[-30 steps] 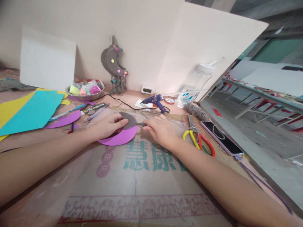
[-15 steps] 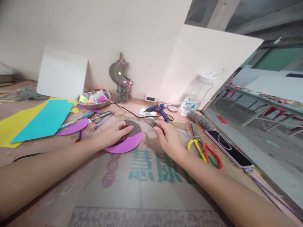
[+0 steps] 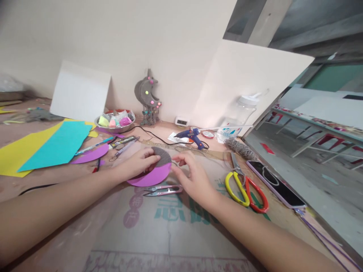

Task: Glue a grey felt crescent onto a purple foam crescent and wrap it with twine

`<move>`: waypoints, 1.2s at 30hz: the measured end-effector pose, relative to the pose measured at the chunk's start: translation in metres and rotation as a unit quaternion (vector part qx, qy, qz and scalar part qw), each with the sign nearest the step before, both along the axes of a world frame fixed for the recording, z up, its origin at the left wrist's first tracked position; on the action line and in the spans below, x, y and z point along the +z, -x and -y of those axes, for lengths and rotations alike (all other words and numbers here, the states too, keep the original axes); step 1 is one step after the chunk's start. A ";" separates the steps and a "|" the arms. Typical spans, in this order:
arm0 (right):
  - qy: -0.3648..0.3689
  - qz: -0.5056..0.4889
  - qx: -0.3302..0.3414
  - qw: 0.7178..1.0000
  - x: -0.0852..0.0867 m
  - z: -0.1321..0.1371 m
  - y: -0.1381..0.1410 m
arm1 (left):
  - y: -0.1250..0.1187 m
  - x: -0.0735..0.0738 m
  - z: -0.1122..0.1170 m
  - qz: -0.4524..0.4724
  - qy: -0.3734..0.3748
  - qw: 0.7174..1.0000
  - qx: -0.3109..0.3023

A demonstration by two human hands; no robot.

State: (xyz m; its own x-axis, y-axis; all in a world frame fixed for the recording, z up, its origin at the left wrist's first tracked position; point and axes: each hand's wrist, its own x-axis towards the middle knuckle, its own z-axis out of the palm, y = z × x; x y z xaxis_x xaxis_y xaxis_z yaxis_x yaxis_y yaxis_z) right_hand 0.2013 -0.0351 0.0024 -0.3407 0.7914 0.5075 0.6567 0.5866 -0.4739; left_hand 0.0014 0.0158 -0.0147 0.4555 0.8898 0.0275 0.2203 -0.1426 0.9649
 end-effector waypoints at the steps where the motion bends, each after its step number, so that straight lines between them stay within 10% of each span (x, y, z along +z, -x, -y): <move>1: 0.016 -0.025 -0.020 0.999 -0.001 -0.004 -0.001 | 0.000 -0.001 0.000 0.007 -0.003 1.000 -0.009; 18: 0.157 -0.079 0.019 0.984 -0.007 -0.017 0.002 | 0.001 0.000 0.003 -0.072 -0.079 0.994 -0.012; 30: 0.177 -0.088 0.028 0.980 -0.008 -0.017 0.000 | 0.001 0.002 0.003 0.015 0.007 0.999 -0.033; 36: -0.008 -0.071 -0.012 0.997 0.002 -0.013 -0.006 | 0.002 0.000 0.001 0.010 0.001 1.000 -0.021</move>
State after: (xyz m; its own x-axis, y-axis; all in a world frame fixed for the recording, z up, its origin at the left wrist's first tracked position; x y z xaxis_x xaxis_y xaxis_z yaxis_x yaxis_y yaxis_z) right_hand 0.2070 -0.0224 0.0041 -0.2453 0.7901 0.5617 0.5982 0.5793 -0.5537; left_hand -0.0007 0.0147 -0.0145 0.4925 0.8696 0.0356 0.1943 -0.1497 0.9694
